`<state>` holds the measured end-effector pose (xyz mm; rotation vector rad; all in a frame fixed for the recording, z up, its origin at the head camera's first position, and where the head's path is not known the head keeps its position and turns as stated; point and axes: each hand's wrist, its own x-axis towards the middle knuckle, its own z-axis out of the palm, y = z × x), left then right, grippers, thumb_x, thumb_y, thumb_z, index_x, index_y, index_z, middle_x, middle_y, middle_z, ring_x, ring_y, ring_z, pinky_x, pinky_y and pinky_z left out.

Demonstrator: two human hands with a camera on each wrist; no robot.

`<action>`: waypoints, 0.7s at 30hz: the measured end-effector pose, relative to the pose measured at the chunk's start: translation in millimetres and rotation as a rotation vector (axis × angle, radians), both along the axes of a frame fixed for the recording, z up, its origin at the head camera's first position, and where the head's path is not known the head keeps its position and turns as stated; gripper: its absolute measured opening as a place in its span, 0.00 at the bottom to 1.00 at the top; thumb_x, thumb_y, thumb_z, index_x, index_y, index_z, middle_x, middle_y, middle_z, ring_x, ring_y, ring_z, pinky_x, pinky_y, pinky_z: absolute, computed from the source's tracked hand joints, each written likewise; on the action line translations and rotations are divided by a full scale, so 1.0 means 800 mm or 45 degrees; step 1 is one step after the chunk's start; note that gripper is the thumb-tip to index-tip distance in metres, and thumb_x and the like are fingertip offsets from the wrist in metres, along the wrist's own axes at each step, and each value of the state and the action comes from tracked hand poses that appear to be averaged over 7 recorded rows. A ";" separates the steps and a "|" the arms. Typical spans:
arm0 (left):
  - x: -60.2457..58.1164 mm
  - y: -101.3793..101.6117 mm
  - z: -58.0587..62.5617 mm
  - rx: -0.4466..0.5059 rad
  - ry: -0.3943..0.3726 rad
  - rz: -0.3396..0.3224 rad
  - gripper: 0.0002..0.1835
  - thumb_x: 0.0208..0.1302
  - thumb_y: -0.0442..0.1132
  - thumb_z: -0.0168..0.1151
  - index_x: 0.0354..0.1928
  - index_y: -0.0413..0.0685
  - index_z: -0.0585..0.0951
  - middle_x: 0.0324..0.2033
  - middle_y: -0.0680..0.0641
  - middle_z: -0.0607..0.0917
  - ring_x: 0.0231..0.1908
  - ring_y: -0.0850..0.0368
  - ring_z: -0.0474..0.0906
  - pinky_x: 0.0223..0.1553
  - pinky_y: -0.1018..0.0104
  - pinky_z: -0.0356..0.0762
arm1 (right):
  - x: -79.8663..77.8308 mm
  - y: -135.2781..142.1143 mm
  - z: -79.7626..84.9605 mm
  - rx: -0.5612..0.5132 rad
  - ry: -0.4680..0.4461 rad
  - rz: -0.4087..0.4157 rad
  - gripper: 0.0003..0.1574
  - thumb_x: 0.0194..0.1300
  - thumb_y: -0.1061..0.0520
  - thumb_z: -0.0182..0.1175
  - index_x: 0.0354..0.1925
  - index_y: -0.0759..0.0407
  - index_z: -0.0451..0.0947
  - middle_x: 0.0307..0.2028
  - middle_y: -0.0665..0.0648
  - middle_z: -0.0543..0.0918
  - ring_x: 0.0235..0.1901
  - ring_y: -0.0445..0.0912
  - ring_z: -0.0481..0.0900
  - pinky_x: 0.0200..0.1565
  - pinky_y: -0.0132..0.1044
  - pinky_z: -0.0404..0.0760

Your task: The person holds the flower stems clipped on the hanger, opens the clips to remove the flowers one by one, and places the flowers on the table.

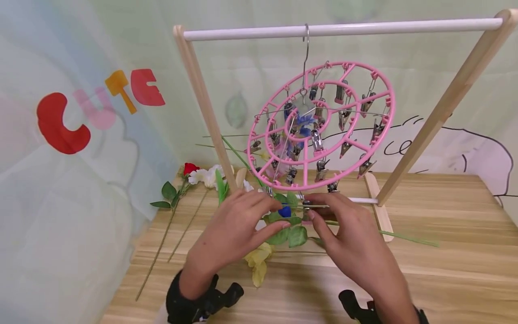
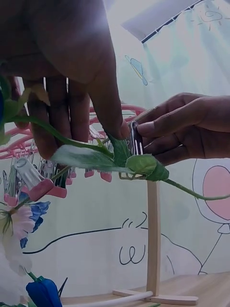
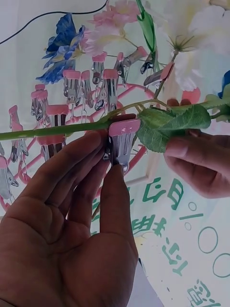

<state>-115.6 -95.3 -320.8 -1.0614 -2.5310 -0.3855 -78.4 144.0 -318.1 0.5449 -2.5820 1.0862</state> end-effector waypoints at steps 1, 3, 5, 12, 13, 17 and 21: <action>0.000 -0.001 0.000 -0.014 -0.013 0.001 0.18 0.74 0.59 0.66 0.51 0.55 0.89 0.45 0.56 0.90 0.50 0.59 0.86 0.49 0.60 0.79 | 0.000 0.000 0.000 -0.008 -0.015 0.001 0.21 0.73 0.66 0.66 0.61 0.52 0.84 0.53 0.53 0.89 0.48 0.52 0.92 0.43 0.43 0.90; 0.000 -0.002 0.001 -0.041 -0.035 0.002 0.19 0.74 0.60 0.65 0.53 0.56 0.89 0.47 0.56 0.91 0.51 0.60 0.87 0.50 0.61 0.79 | 0.001 -0.001 0.000 -0.013 -0.031 -0.001 0.20 0.74 0.65 0.66 0.61 0.52 0.83 0.53 0.53 0.89 0.48 0.52 0.92 0.43 0.43 0.90; 0.000 -0.003 0.002 -0.056 -0.052 0.000 0.19 0.74 0.60 0.64 0.54 0.56 0.89 0.48 0.56 0.91 0.52 0.59 0.86 0.52 0.60 0.78 | 0.001 -0.001 -0.001 -0.009 -0.028 -0.006 0.20 0.74 0.64 0.66 0.60 0.51 0.84 0.53 0.53 0.89 0.48 0.52 0.92 0.43 0.42 0.90; 0.002 -0.013 0.006 -0.076 -0.087 0.010 0.20 0.73 0.58 0.67 0.56 0.56 0.89 0.52 0.56 0.91 0.56 0.58 0.86 0.59 0.57 0.78 | 0.000 -0.002 -0.001 0.015 -0.016 -0.021 0.19 0.74 0.63 0.67 0.59 0.51 0.84 0.52 0.51 0.90 0.48 0.51 0.92 0.44 0.40 0.90; 0.002 -0.014 0.007 -0.080 -0.091 0.015 0.20 0.73 0.58 0.67 0.57 0.56 0.89 0.52 0.56 0.91 0.57 0.58 0.85 0.61 0.57 0.78 | 0.000 -0.003 -0.001 0.013 -0.023 -0.019 0.18 0.74 0.63 0.66 0.59 0.51 0.84 0.52 0.52 0.90 0.48 0.51 0.92 0.44 0.42 0.90; 0.002 -0.019 0.008 -0.085 -0.087 0.027 0.18 0.73 0.55 0.68 0.56 0.56 0.89 0.53 0.55 0.90 0.58 0.57 0.85 0.63 0.55 0.76 | 0.000 -0.004 0.000 0.003 -0.049 -0.014 0.18 0.74 0.62 0.66 0.60 0.51 0.84 0.52 0.52 0.90 0.49 0.52 0.92 0.45 0.46 0.90; 0.001 -0.021 0.009 -0.088 -0.038 0.044 0.14 0.71 0.52 0.71 0.53 0.57 0.91 0.51 0.55 0.91 0.56 0.57 0.85 0.61 0.56 0.77 | 0.000 -0.004 0.000 0.005 -0.043 -0.016 0.18 0.74 0.63 0.66 0.59 0.52 0.84 0.52 0.53 0.89 0.49 0.52 0.92 0.45 0.45 0.90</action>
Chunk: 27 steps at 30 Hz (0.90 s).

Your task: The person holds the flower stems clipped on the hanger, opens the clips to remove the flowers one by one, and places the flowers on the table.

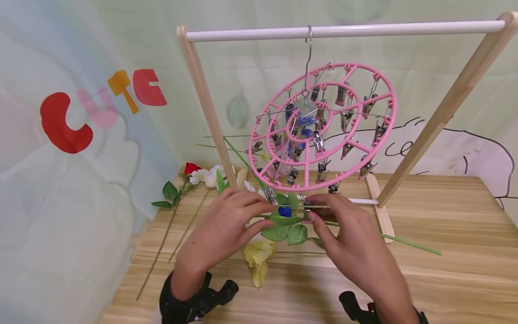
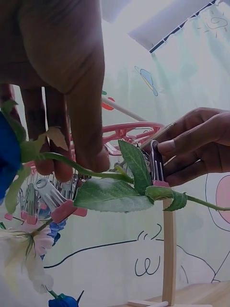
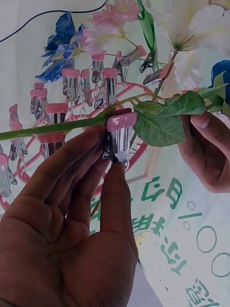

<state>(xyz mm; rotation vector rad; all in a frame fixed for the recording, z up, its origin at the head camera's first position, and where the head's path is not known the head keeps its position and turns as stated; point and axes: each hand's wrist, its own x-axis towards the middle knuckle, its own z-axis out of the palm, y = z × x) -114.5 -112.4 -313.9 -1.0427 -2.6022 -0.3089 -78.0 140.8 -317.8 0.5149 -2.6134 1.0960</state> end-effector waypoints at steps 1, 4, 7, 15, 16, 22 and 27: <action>0.000 0.000 0.000 0.003 0.010 0.002 0.13 0.71 0.51 0.71 0.52 0.57 0.92 0.50 0.56 0.91 0.55 0.57 0.86 0.60 0.56 0.77 | 0.000 0.000 0.000 0.002 0.004 -0.001 0.18 0.74 0.63 0.66 0.59 0.52 0.84 0.52 0.52 0.90 0.48 0.52 0.92 0.45 0.45 0.90; -0.001 -0.001 -0.001 0.007 0.024 0.003 0.10 0.71 0.49 0.72 0.49 0.58 0.93 0.47 0.57 0.92 0.53 0.58 0.86 0.59 0.57 0.76 | 0.001 0.000 0.000 0.009 0.017 -0.001 0.18 0.74 0.63 0.66 0.59 0.53 0.84 0.52 0.52 0.89 0.48 0.51 0.92 0.45 0.43 0.90; -0.002 -0.001 -0.002 0.009 0.027 0.000 0.08 0.71 0.46 0.71 0.47 0.59 0.93 0.45 0.57 0.92 0.51 0.59 0.87 0.57 0.58 0.76 | 0.001 0.000 0.000 0.008 0.018 0.000 0.18 0.74 0.63 0.66 0.59 0.53 0.84 0.52 0.52 0.89 0.48 0.51 0.92 0.45 0.42 0.90; -0.002 0.001 -0.002 -0.022 0.053 0.013 0.06 0.72 0.43 0.71 0.46 0.60 0.93 0.44 0.59 0.93 0.50 0.61 0.87 0.55 0.60 0.75 | -0.001 0.000 0.001 -0.004 -0.020 0.004 0.18 0.74 0.60 0.68 0.59 0.51 0.83 0.53 0.54 0.89 0.49 0.54 0.92 0.42 0.45 0.90; -0.002 0.001 -0.002 -0.033 0.060 0.016 0.06 0.72 0.43 0.71 0.46 0.61 0.93 0.44 0.59 0.93 0.50 0.61 0.87 0.56 0.60 0.74 | -0.002 0.000 0.001 -0.010 -0.025 0.004 0.18 0.74 0.58 0.68 0.59 0.51 0.83 0.53 0.55 0.89 0.49 0.55 0.92 0.41 0.45 0.90; -0.003 0.003 -0.003 -0.077 0.084 0.034 0.07 0.75 0.41 0.67 0.47 0.60 0.93 0.44 0.59 0.92 0.50 0.61 0.86 0.55 0.60 0.73 | -0.008 -0.003 -0.004 -0.026 0.036 -0.019 0.19 0.68 0.56 0.74 0.55 0.54 0.84 0.48 0.54 0.91 0.48 0.52 0.91 0.46 0.50 0.90; -0.003 0.002 -0.002 -0.099 0.124 0.014 0.07 0.75 0.40 0.67 0.46 0.59 0.92 0.44 0.59 0.92 0.51 0.61 0.85 0.57 0.60 0.73 | -0.015 -0.006 -0.006 -0.061 -0.012 -0.023 0.16 0.67 0.55 0.75 0.52 0.56 0.87 0.45 0.55 0.92 0.46 0.52 0.92 0.46 0.48 0.89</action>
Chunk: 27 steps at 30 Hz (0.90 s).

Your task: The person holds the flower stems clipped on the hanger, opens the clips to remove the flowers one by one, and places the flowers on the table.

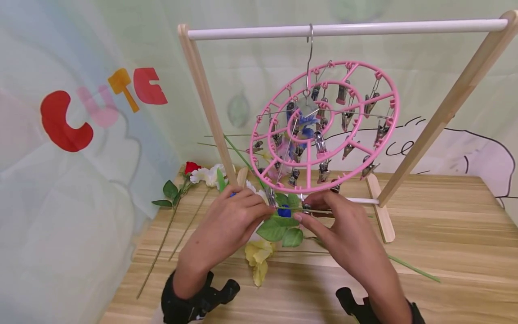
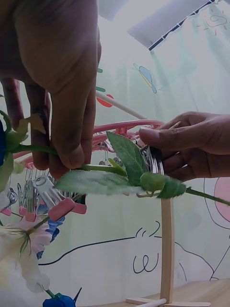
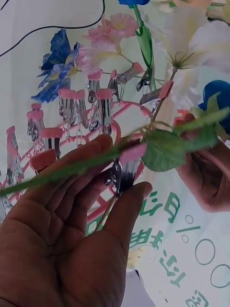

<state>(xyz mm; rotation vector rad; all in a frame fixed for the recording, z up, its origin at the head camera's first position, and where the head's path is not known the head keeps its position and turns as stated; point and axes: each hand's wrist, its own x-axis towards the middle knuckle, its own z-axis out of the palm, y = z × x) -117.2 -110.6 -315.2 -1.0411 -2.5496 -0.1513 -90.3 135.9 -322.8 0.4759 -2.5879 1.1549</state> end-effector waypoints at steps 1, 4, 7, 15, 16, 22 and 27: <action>0.000 0.000 0.000 -0.001 0.008 -0.006 0.07 0.74 0.40 0.68 0.46 0.59 0.92 0.44 0.59 0.92 0.51 0.61 0.85 0.58 0.60 0.73 | -0.001 0.000 0.000 -0.006 -0.028 0.004 0.15 0.68 0.55 0.74 0.51 0.56 0.87 0.45 0.55 0.92 0.46 0.52 0.93 0.46 0.47 0.90; 0.001 0.000 0.001 0.004 0.029 -0.021 0.07 0.74 0.39 0.68 0.45 0.59 0.92 0.44 0.59 0.93 0.51 0.61 0.86 0.59 0.59 0.73 | -0.004 -0.001 -0.001 -0.029 -0.093 0.021 0.12 0.71 0.52 0.72 0.50 0.55 0.90 0.46 0.55 0.93 0.46 0.52 0.93 0.45 0.45 0.90; 0.002 0.000 0.002 0.007 0.047 -0.028 0.07 0.74 0.39 0.67 0.44 0.58 0.92 0.43 0.59 0.93 0.49 0.61 0.86 0.59 0.60 0.72 | -0.005 -0.003 -0.003 -0.069 -0.094 0.033 0.11 0.71 0.53 0.71 0.49 0.54 0.91 0.46 0.54 0.93 0.45 0.51 0.93 0.44 0.42 0.90; 0.002 -0.002 0.003 0.004 0.045 -0.028 0.07 0.73 0.38 0.69 0.46 0.58 0.92 0.43 0.59 0.93 0.49 0.61 0.86 0.59 0.59 0.72 | -0.004 -0.010 -0.003 -0.203 -0.129 -0.031 0.11 0.71 0.51 0.72 0.46 0.53 0.93 0.39 0.56 0.94 0.32 0.35 0.92 0.35 0.25 0.85; 0.002 -0.003 0.003 0.001 0.045 -0.027 0.07 0.73 0.38 0.69 0.45 0.58 0.92 0.43 0.59 0.93 0.49 0.61 0.86 0.59 0.59 0.72 | -0.004 -0.011 -0.003 -0.221 -0.149 -0.030 0.12 0.72 0.50 0.71 0.47 0.54 0.93 0.38 0.56 0.94 0.31 0.34 0.91 0.35 0.25 0.85; 0.002 -0.003 0.001 -0.028 0.046 -0.039 0.07 0.73 0.38 0.69 0.44 0.59 0.93 0.43 0.60 0.93 0.50 0.62 0.86 0.61 0.59 0.72 | -0.001 -0.008 -0.004 -0.220 -0.133 -0.106 0.10 0.71 0.49 0.72 0.46 0.51 0.94 0.34 0.51 0.94 0.33 0.34 0.91 0.34 0.27 0.84; 0.002 -0.003 0.000 -0.042 0.039 -0.059 0.07 0.73 0.38 0.70 0.43 0.59 0.93 0.42 0.59 0.93 0.49 0.62 0.86 0.61 0.58 0.73 | -0.001 -0.006 -0.002 -0.228 -0.160 -0.115 0.11 0.70 0.48 0.73 0.46 0.50 0.94 0.34 0.49 0.94 0.35 0.34 0.91 0.38 0.26 0.84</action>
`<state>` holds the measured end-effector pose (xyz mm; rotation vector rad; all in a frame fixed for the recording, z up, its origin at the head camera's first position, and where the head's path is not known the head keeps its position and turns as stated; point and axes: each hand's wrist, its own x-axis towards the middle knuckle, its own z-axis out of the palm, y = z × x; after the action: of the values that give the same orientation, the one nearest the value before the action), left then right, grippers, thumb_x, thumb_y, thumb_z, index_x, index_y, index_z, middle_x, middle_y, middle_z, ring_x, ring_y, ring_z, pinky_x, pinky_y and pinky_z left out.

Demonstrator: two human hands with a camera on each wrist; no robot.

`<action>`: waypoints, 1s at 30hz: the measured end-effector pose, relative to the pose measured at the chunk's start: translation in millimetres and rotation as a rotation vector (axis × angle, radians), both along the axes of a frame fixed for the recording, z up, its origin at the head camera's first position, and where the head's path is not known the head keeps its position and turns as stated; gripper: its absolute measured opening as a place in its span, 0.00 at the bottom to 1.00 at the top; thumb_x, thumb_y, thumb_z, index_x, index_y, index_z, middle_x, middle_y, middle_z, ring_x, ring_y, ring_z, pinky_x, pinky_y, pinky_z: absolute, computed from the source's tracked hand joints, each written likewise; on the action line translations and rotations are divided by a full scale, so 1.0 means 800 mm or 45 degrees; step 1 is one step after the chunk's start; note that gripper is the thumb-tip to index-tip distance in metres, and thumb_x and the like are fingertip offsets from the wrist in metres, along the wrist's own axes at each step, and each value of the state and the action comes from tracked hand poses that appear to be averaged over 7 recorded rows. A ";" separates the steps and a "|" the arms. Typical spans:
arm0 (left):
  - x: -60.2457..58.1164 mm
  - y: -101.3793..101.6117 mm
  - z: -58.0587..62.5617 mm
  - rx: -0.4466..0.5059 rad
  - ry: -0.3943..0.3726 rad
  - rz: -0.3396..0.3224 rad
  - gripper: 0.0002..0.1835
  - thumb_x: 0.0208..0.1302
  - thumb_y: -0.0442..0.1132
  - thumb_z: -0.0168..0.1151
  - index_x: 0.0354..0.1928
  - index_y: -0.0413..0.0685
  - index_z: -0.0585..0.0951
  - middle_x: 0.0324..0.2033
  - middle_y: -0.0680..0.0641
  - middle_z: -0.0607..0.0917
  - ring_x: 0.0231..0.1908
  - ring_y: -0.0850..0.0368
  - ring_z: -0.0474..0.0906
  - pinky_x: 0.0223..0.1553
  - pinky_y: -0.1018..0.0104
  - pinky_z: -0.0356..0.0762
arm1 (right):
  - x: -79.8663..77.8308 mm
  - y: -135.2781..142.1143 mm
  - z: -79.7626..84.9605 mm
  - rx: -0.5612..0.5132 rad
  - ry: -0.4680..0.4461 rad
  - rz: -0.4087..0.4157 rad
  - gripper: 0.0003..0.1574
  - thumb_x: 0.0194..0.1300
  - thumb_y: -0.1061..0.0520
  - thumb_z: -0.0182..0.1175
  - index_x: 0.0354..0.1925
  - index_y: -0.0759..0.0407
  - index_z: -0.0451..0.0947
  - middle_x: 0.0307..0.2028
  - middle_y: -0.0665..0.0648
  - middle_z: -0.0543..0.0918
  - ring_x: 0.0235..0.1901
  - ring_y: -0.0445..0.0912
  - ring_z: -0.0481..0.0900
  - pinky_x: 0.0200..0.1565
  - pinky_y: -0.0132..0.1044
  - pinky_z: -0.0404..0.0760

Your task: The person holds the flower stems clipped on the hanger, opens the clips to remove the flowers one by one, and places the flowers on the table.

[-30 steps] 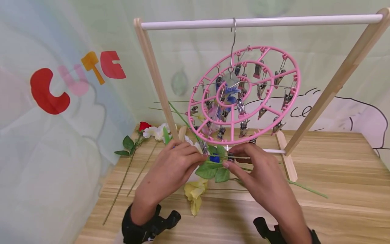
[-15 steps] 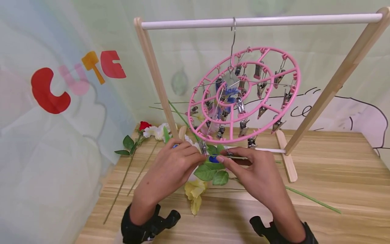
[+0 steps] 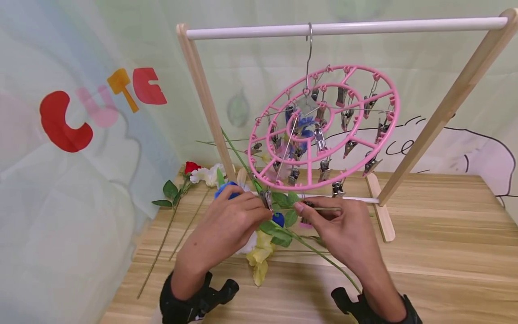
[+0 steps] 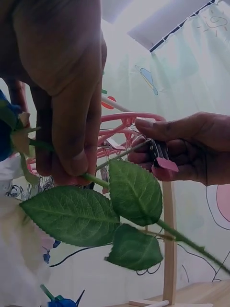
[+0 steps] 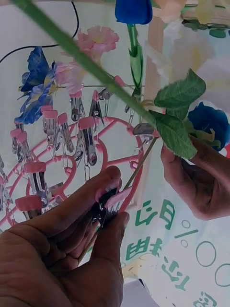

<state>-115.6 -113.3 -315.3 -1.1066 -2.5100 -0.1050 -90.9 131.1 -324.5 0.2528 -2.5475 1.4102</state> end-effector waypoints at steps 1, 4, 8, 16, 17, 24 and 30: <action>0.000 0.000 0.000 0.001 -0.002 -0.005 0.07 0.72 0.38 0.70 0.43 0.59 0.93 0.42 0.59 0.93 0.49 0.62 0.86 0.61 0.58 0.73 | 0.000 0.000 0.001 -0.004 -0.008 0.011 0.11 0.70 0.48 0.73 0.46 0.50 0.94 0.35 0.51 0.94 0.35 0.33 0.91 0.38 0.26 0.85; 0.001 0.000 0.001 0.014 -0.003 -0.020 0.06 0.72 0.38 0.70 0.42 0.58 0.93 0.41 0.59 0.93 0.48 0.62 0.87 0.61 0.58 0.73 | 0.000 0.000 0.002 -0.006 -0.007 0.045 0.12 0.71 0.48 0.72 0.49 0.49 0.93 0.41 0.53 0.94 0.36 0.33 0.91 0.39 0.27 0.86; 0.002 -0.002 0.002 0.037 0.007 -0.032 0.05 0.72 0.38 0.71 0.42 0.58 0.93 0.41 0.59 0.93 0.46 0.62 0.88 0.61 0.59 0.72 | 0.001 0.001 0.003 0.027 0.043 0.060 0.14 0.73 0.48 0.70 0.53 0.47 0.91 0.46 0.52 0.93 0.39 0.37 0.92 0.40 0.29 0.88; 0.004 -0.009 -0.006 0.156 0.016 -0.031 0.06 0.71 0.38 0.71 0.43 0.56 0.94 0.40 0.57 0.93 0.44 0.62 0.88 0.57 0.59 0.74 | 0.001 0.002 0.004 0.059 0.077 0.073 0.22 0.71 0.48 0.71 0.61 0.49 0.87 0.50 0.58 0.92 0.44 0.52 0.94 0.40 0.38 0.90; 0.004 -0.011 -0.007 0.181 0.015 -0.025 0.05 0.71 0.38 0.72 0.43 0.56 0.93 0.40 0.57 0.93 0.43 0.62 0.88 0.57 0.58 0.74 | 0.001 0.003 0.005 0.064 0.073 0.078 0.22 0.72 0.48 0.71 0.61 0.50 0.86 0.51 0.58 0.92 0.45 0.53 0.93 0.41 0.37 0.90; 0.007 -0.030 -0.016 0.266 0.030 0.025 0.04 0.68 0.38 0.74 0.42 0.56 0.93 0.37 0.56 0.93 0.41 0.60 0.88 0.58 0.54 0.75 | 0.003 0.007 0.008 0.147 0.079 0.130 0.27 0.72 0.47 0.71 0.65 0.50 0.83 0.52 0.56 0.92 0.50 0.53 0.92 0.47 0.46 0.90; 0.013 -0.043 -0.022 0.346 0.040 0.059 0.04 0.70 0.38 0.72 0.42 0.56 0.93 0.35 0.57 0.92 0.41 0.59 0.87 0.56 0.54 0.73 | 0.013 0.020 0.005 0.343 0.217 0.171 0.23 0.69 0.49 0.74 0.61 0.45 0.86 0.52 0.49 0.92 0.47 0.46 0.92 0.42 0.38 0.89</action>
<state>-105.5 -147.4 -332.8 -0.9319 -2.4032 -0.3995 -80.4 146.8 -320.5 0.5731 -2.6119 1.0305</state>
